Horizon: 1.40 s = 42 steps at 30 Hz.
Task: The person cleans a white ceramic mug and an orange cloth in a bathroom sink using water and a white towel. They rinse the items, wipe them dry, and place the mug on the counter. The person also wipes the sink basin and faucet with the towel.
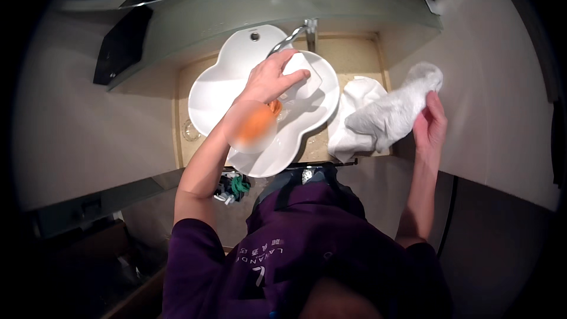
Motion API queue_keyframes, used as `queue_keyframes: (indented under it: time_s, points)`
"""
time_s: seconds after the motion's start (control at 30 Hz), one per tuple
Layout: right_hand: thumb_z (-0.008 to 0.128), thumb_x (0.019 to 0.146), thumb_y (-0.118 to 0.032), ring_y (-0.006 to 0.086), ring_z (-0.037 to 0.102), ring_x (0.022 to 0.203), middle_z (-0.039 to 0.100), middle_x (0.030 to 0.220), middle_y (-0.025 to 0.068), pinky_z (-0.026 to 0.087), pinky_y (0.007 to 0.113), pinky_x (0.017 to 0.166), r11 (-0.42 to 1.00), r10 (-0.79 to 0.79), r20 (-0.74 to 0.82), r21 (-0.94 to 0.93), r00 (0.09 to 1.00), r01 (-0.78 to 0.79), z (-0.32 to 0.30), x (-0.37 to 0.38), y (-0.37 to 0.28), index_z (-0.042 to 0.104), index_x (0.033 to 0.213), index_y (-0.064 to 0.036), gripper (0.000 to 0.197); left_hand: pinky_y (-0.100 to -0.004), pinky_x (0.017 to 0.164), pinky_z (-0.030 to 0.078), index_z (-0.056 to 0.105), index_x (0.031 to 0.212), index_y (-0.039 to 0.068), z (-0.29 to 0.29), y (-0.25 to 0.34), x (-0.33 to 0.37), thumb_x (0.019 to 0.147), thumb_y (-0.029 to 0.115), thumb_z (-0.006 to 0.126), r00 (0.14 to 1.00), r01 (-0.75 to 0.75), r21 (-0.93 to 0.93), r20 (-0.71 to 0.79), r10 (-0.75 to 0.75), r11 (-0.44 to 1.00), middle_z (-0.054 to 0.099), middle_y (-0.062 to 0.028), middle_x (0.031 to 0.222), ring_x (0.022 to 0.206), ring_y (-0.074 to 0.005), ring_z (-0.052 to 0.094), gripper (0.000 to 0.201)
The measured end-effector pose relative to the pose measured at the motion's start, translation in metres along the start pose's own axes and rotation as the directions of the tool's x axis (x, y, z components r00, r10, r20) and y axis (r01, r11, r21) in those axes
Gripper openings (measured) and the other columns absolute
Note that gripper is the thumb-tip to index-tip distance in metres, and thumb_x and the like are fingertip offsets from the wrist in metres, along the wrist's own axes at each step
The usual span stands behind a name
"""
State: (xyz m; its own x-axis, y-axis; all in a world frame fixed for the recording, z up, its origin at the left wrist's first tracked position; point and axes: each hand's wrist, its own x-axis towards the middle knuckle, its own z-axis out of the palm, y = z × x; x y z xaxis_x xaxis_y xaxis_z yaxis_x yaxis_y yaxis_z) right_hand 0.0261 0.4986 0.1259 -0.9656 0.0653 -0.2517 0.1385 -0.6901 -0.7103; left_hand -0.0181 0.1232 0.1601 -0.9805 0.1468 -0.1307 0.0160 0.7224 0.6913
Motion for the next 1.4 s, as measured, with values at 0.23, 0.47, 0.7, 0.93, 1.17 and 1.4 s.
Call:
queue_keyframes:
  time_s: [0.23,0.47,0.7,0.93,1.17,1.4]
  points:
    - [0.076,0.088,-0.001,0.0167,0.068,0.098,0.071,0.110,0.0122,0.056,0.032,0.086,0.664,-0.300,-0.038,-0.725,0.953,0.180,-0.023,0.008,0.051,0.060,0.121,0.0012,0.037,-0.0440,0.081,0.052,0.062,0.135,0.007,0.014,-0.008,-0.029,0.088,0.052,0.068,0.999,-0.026,0.201,0.030,0.021,0.979,0.066,-0.0145,0.098,0.085,-0.0297,0.067,0.065]
    - [0.067,0.094,-0.004,0.0213,0.070,0.101,0.070,0.115,0.0131,0.057,0.034,0.089,0.994,0.082,0.001,-0.073,0.997,-0.082,-0.014,-0.005,0.060,0.058,0.131,0.0052,0.039,-0.0415,0.072,0.052,0.062,0.131,0.007,0.012,0.001,-0.045,0.089,0.042,0.073,1.000,-0.031,0.286,0.013,0.028,0.958,0.061,-0.0107,0.092,0.074,-0.0255,0.062,0.056]
    - [0.072,0.091,-0.004,0.0215,0.069,0.100,0.072,0.111,0.0129,0.055,0.034,0.089,0.902,0.100,0.009,-0.423,0.995,-0.086,0.010,-0.022,0.088,0.068,0.121,0.0054,0.032,-0.0403,0.070,0.051,0.062,0.130,0.008,0.022,0.012,-0.044,0.090,0.040,0.075,0.984,-0.086,0.179,-0.138,0.112,0.980,0.060,-0.0089,0.094,0.072,-0.0232,0.059,0.053]
    - [0.063,0.102,-0.014,0.0160,0.066,0.105,0.070,0.118,0.0119,0.052,0.030,0.091,0.938,0.153,0.095,-0.329,0.984,-0.114,0.055,-0.047,0.139,0.062,0.130,0.0058,0.035,-0.0374,0.076,0.051,0.061,0.129,0.006,0.032,0.013,-0.042,0.093,0.040,0.071,0.962,-0.163,-0.079,-0.234,0.140,0.983,0.063,-0.0105,0.106,0.084,-0.0248,0.062,0.050]
    - [0.058,0.100,-0.019,0.0204,0.066,0.109,0.067,0.122,0.0129,0.052,0.032,0.098,0.690,0.490,0.461,0.313,0.740,-0.652,0.064,-0.034,0.143,0.050,0.145,0.0024,0.050,-0.0357,0.086,0.051,0.060,0.124,0.004,0.041,-0.003,-0.030,0.100,0.040,0.060,0.953,-0.203,-0.234,-0.270,0.137,0.951,0.067,-0.0113,0.108,0.097,-0.0243,0.066,0.042]
    - [0.075,0.087,-0.018,0.0251,0.061,0.123,0.059,0.136,0.0135,0.050,0.039,0.104,0.847,0.509,0.587,-0.212,0.629,-0.487,0.105,-0.030,0.115,0.041,0.150,0.0025,0.075,-0.0266,0.069,0.047,0.064,0.116,0.004,0.029,0.015,-0.034,0.103,0.042,0.055,0.999,0.025,-0.606,-0.017,-0.045,0.795,0.063,-0.0009,0.089,0.082,-0.0089,0.058,0.041]
